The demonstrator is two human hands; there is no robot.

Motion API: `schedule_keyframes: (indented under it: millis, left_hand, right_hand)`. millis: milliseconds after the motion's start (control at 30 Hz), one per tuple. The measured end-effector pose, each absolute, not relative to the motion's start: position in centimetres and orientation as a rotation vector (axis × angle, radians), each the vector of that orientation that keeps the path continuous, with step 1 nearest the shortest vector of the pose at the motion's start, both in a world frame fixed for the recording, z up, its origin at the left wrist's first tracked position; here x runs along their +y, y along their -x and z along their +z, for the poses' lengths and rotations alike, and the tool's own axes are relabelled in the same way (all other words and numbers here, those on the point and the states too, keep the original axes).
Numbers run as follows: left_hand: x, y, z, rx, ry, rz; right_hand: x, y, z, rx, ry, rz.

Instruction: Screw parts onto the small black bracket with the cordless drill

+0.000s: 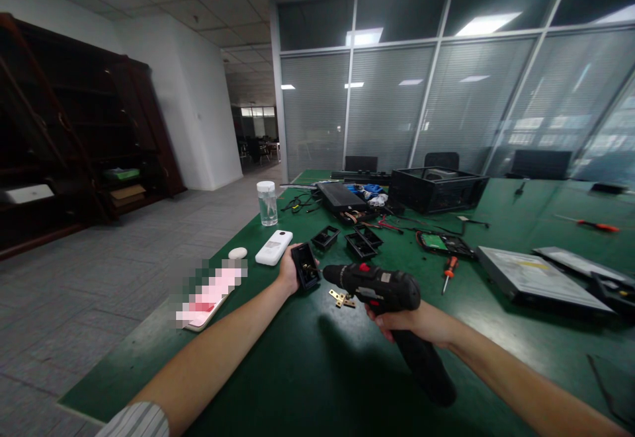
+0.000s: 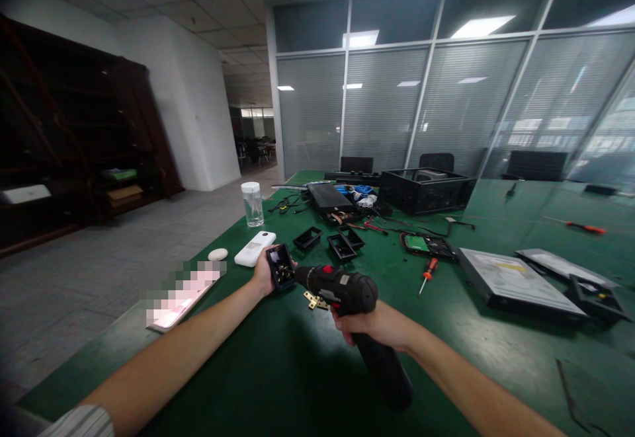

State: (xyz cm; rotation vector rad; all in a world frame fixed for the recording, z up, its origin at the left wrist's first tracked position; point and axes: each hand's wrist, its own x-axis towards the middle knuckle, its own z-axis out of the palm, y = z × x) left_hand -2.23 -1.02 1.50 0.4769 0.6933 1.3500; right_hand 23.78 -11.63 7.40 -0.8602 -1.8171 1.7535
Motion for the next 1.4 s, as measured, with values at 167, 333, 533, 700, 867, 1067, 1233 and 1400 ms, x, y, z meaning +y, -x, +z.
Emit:
schedule_keyframes:
  millis: [167, 333, 533, 700, 867, 1067, 1233, 1400]
  left_hand:
    - [-1.1, 2.16, 1.6, 0.665, -0.456, 1.336]
    - [-1.01, 2.15, 1.47, 0.68, -0.452, 1.372]
    - [-0.93, 2.16, 1.39, 0.704, -0.469, 1.406]
    - [-0.87, 2.19, 1.29, 0.719, -0.511, 1.392]
    - [-0.91, 2.23, 1.26, 0.704, -0.519, 1.376]
    - [-1.15, 2.1, 1.6, 0.679, -0.498, 1.401]
    - [-1.08, 2.11, 1.48, 0.688, -0.51, 1.397]
    - [-1.12, 2.07, 1.47, 0.696, -0.505, 1.394]
  right_hand:
    - [-11.68, -23.82, 7.44, -1.822, 0.852, 1.75]
    - [-11.58, -23.74, 7.39, -1.816, 0.857, 1.746]
    - [-11.59, -23.7, 7.41, -1.806, 0.848, 1.759]
    - [-11.56, -23.81, 7.32, -1.803, 0.86, 1.762]
    - [-11.49, -23.77, 7.33, -1.818, 0.843, 1.767]
    - [-11.63, -23.69, 7.45, -1.795, 0.849, 1.763]
    - [-11.53, -23.69, 7.43, -1.793, 0.868, 1.764]
    - [-11.51, -23.72, 7.29, -1.794, 0.819, 1.779]
